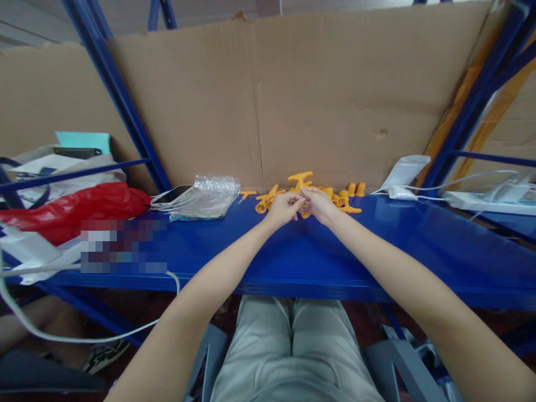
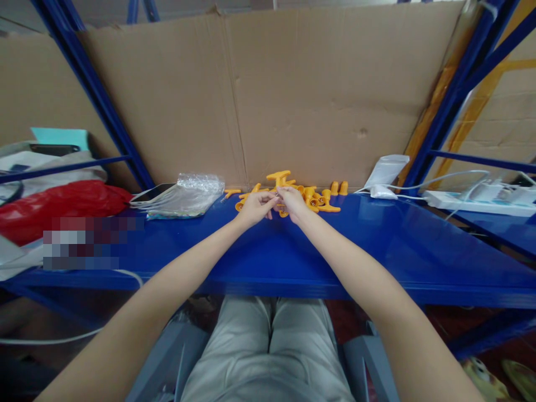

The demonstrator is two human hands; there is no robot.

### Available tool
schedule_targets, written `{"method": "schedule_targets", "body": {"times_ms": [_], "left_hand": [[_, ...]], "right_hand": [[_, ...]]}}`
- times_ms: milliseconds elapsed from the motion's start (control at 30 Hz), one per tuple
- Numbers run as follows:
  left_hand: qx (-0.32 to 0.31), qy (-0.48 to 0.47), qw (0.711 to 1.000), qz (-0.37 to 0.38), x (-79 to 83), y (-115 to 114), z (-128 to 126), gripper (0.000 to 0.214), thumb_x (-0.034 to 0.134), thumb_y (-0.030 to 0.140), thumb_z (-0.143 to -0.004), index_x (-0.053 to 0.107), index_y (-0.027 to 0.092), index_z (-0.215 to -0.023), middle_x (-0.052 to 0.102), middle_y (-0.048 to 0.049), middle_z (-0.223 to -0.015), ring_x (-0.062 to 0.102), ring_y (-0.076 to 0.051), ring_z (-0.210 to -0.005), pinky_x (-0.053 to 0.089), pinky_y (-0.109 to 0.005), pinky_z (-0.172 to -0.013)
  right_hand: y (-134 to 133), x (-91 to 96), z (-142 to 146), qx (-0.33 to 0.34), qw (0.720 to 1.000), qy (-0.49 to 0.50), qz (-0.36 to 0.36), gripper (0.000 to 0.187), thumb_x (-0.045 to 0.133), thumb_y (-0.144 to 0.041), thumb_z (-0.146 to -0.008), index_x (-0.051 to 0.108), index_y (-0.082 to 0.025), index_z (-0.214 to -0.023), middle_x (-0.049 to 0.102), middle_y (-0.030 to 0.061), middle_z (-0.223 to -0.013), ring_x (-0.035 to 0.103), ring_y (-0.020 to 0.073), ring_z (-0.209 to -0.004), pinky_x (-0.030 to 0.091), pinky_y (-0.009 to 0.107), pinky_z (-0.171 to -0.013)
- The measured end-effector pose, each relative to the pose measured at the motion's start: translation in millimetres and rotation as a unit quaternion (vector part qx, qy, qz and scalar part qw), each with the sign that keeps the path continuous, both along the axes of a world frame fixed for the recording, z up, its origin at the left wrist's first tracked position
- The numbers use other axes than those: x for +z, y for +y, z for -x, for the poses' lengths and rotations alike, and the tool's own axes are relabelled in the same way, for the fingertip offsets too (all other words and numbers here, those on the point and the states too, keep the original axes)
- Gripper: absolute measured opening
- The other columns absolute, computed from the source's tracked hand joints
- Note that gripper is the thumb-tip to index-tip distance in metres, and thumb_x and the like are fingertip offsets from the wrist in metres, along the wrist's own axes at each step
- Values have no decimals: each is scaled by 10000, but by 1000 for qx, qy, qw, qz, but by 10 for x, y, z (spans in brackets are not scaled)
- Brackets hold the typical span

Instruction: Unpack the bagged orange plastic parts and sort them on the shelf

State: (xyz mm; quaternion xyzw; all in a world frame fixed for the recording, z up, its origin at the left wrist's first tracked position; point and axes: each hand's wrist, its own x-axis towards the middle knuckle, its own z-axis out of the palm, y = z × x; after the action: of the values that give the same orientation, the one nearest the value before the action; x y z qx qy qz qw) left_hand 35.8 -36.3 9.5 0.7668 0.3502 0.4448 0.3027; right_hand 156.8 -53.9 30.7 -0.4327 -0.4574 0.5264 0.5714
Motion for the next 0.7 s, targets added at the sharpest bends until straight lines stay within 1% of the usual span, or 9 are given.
{"method": "schedule_targets", "body": {"times_ms": [100,200,267,333,400,433,533,600,700], "left_hand": [[50,-31,998,-15,12,74,59,126,579,216,-892,634,150,-800,668,17,-633,535,-64,-392,450,-178,-449],[126,-40,991,-38,28,199,211,131,560,224,-900,600,158,-795,679,1,-696,537,-67,-413,439,-177,-455],[186,-18,981,-46,34,299,355,130,536,229,-912,586,166,-811,691,-20,-753,575,-90,-467,463,-199,-494],[251,26,967,-44,31,400,514,101,536,209,-906,581,170,-824,710,-44,-840,631,-112,-568,489,-209,-563],[311,65,948,-13,12,489,668,93,519,198,-917,581,178,-851,715,-46,-872,664,-127,-639,494,-207,-599],[329,81,941,7,-3,526,738,92,509,193,-922,582,183,-867,713,-38,-862,668,-127,-642,491,-204,-595],[351,102,927,80,-67,608,912,121,479,168,-929,587,186,-878,694,-35,-759,639,-138,-525,474,-222,-520],[363,102,919,117,-114,646,998,125,491,122,-900,592,183,-861,682,-36,-695,620,-144,-465,465,-230,-482],[378,96,910,143,-166,692,1087,121,541,79,-845,610,174,-814,685,-48,-657,643,-164,-474,467,-230,-469]], "right_hand": [[-63,51,18,-9,1000,2,12,192,487,-99,-947,507,-199,-784,592,-43,-639,566,77,-538,458,197,-560],[-93,56,33,8,1000,-21,5,128,525,-97,-920,538,-198,-842,686,-3,-783,630,88,-618,457,188,-546],[-89,35,35,19,999,-41,0,108,575,-94,-883,555,-193,-843,708,16,-847,647,90,-650,463,187,-554],[-72,5,31,25,998,-62,4,112,620,-90,-843,571,-190,-841,711,26,-865,654,97,-663,474,196,-563],[-51,-28,26,31,996,-82,12,111,642,-98,-826,580,-190,-837,714,33,-874,654,101,-669,478,202,-567],[-41,-44,24,33,995,-90,15,103,641,-106,-830,583,-191,-836,718,36,-887,651,100,-670,478,203,-568],[-21,-97,29,45,992,-116,24,85,622,-114,-848,591,-192,-837,732,44,-960,647,93,-679,475,199,-573],[-15,-139,42,56,989,-135,31,78,619,-119,-850,602,-193,-835,736,48,-998,651,94,-692,472,196,-571],[-10,-208,77,70,982,-172,35,77,614,-123,-847,622,-195,-821,741,45,-975,655,99,-700,455,189,-568]]}}
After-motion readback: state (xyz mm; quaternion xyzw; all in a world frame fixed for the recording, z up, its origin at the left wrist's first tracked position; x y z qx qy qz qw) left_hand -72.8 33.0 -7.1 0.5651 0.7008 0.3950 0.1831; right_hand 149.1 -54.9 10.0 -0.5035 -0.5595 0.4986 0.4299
